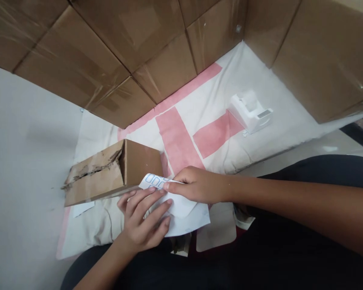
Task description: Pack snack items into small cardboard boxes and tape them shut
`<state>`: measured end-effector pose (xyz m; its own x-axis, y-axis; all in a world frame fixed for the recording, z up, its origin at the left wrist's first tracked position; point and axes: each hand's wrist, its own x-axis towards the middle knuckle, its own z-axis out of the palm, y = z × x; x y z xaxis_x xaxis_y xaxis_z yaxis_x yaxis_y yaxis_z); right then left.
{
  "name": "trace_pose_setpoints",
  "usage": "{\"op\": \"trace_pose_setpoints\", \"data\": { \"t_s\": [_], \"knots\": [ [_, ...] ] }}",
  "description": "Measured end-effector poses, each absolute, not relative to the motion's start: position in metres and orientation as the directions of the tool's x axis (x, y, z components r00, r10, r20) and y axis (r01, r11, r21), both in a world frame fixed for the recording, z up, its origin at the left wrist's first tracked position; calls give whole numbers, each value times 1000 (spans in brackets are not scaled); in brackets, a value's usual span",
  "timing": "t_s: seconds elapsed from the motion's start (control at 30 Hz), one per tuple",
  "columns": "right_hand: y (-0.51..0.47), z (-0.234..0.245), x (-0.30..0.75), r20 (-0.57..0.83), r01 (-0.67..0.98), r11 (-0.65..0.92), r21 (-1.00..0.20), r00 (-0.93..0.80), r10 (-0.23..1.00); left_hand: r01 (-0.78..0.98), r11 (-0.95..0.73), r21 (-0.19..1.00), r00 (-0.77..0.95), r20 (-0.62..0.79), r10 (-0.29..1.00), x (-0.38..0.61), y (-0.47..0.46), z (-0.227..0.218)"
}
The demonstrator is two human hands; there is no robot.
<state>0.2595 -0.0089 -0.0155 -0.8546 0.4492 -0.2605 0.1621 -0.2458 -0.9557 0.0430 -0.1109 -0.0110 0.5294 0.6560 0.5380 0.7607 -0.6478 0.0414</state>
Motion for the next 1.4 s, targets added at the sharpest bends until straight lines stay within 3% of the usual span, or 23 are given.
{"op": "trace_pose_setpoints", "data": {
  "t_s": [0.13,0.4,0.5,0.67,0.8,0.87,0.97,1.1,1.27,1.4],
  "knots": [
    [-8,-18,259,-319,232,-242,-942,-843,433,762,-645,53,515,554,654,46,-110,-15],
    [-11,-14,262,-478,333,-352,-875,-712,514,804,-549,227,376,522,766,55,-119,-29],
    [-11,-18,265,-462,339,-319,-885,-727,508,809,-465,360,290,444,848,54,-120,-37],
    [-10,-22,268,-279,286,-61,-956,-831,481,653,-390,649,207,343,916,55,-127,-48],
    [-9,-21,268,-66,202,299,-933,-910,410,483,-77,872,-6,91,996,61,-135,-53],
    [-11,-21,267,-3,201,443,-874,-913,407,350,57,935,-67,-35,997,64,-135,-53],
    [-15,-23,267,16,246,511,-824,-890,455,257,122,959,-136,-89,987,66,-133,-54],
    [-5,-24,270,57,310,512,-801,-813,580,244,111,963,-142,-78,987,65,-130,-55],
    [32,-24,281,95,208,218,-953,-479,873,353,-9,935,-118,54,991,62,-123,-49],
    [47,-19,286,41,161,130,-978,-468,883,354,-23,935,-80,54,995,60,-119,-47]
  ]
}}
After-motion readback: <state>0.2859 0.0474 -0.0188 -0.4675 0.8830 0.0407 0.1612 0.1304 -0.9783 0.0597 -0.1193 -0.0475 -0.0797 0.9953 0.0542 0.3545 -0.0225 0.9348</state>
